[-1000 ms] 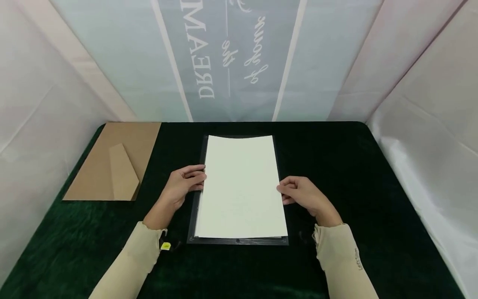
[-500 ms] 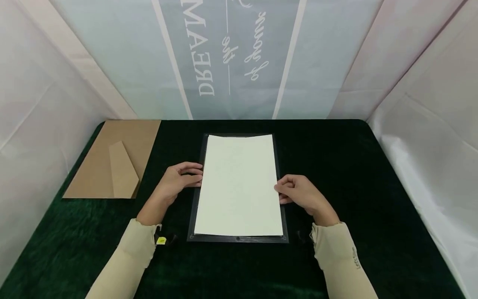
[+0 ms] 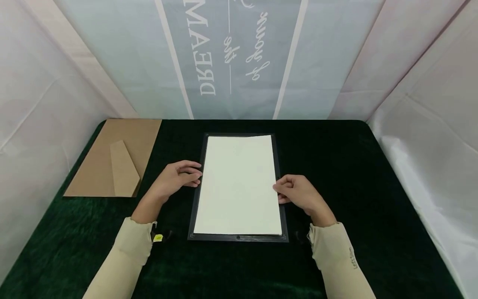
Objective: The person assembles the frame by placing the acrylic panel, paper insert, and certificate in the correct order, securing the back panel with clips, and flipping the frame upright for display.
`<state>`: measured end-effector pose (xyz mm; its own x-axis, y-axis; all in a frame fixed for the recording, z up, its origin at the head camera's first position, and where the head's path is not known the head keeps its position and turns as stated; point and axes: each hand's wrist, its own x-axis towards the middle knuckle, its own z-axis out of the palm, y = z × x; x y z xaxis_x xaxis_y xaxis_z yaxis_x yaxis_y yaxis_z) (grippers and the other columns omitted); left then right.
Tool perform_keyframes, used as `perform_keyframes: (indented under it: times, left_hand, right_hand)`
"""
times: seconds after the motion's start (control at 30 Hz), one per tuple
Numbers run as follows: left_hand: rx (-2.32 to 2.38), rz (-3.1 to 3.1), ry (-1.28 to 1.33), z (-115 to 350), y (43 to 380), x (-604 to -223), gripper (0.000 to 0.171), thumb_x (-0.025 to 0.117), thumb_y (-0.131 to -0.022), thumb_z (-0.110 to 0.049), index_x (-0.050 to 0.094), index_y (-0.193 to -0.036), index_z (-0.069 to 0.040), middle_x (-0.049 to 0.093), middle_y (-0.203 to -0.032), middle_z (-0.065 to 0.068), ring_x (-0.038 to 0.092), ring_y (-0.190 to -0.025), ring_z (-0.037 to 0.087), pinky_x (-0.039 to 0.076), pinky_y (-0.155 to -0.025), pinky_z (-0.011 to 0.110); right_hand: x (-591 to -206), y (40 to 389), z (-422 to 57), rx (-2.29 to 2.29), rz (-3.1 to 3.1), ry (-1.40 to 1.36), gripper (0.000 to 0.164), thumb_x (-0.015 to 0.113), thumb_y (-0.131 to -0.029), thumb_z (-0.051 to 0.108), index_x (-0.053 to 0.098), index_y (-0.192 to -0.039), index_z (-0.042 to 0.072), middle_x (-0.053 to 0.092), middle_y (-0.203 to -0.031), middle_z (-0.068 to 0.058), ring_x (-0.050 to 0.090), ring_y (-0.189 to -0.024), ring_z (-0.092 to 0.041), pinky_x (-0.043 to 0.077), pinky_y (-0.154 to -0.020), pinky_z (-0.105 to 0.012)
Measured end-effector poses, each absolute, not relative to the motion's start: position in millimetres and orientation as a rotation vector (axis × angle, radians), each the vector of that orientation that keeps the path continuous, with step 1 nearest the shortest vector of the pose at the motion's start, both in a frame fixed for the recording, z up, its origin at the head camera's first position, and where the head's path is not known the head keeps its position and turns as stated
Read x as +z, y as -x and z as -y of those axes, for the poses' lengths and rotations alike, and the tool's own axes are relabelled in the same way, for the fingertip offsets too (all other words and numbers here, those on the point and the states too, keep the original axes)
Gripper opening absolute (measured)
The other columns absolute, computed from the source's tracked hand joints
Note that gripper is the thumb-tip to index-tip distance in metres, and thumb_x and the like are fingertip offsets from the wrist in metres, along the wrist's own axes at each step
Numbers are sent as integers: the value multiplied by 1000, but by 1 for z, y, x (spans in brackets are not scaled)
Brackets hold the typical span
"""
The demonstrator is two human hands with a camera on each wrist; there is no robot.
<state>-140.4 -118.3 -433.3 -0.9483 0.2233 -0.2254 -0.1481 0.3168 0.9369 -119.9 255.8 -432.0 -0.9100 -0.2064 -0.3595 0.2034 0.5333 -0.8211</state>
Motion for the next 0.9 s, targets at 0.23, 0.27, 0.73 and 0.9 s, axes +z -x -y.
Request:
perform_keyframes:
  times: [0.23,0.27,0.73,0.9]
  left_hand:
    - [1367,-2570,-276,107,135,-426,32,68,-94,-14,64,-126,-11,70,-110,6,67,-92,17,59,-83,34]
    - [1301,-2610,-315,105,133,-425,32,70,-94,-14,65,-125,-12,69,-110,5,66,-94,17,58,-84,34]
    - [688,-2661,-625,88,122,-412,62,87,-77,-24,63,-134,-21,56,-133,4,44,-116,19,50,-100,37]
    - [697,-2650,-627,89,124,-411,65,89,-75,-23,63,-134,-18,53,-133,4,41,-116,19,49,-99,35]
  right_hand:
    - [-430,121,-254,-1334,-2375,-10,25,63,-99,21,64,-108,-2,67,-77,-8,66,-73,-18,60,-71,-26]
    - [-430,121,-254,-1332,-2375,-12,25,63,-99,21,64,-108,-2,67,-77,-8,66,-72,-18,60,-71,-27]
    - [-421,121,-247,-1233,-2469,-35,26,68,-96,23,62,-109,2,66,-84,-10,67,-71,-19,60,-68,-26]
    - [-416,122,-244,-1190,-2499,-42,27,67,-96,24,62,-110,2,67,-84,-9,68,-69,-17,60,-68,-25]
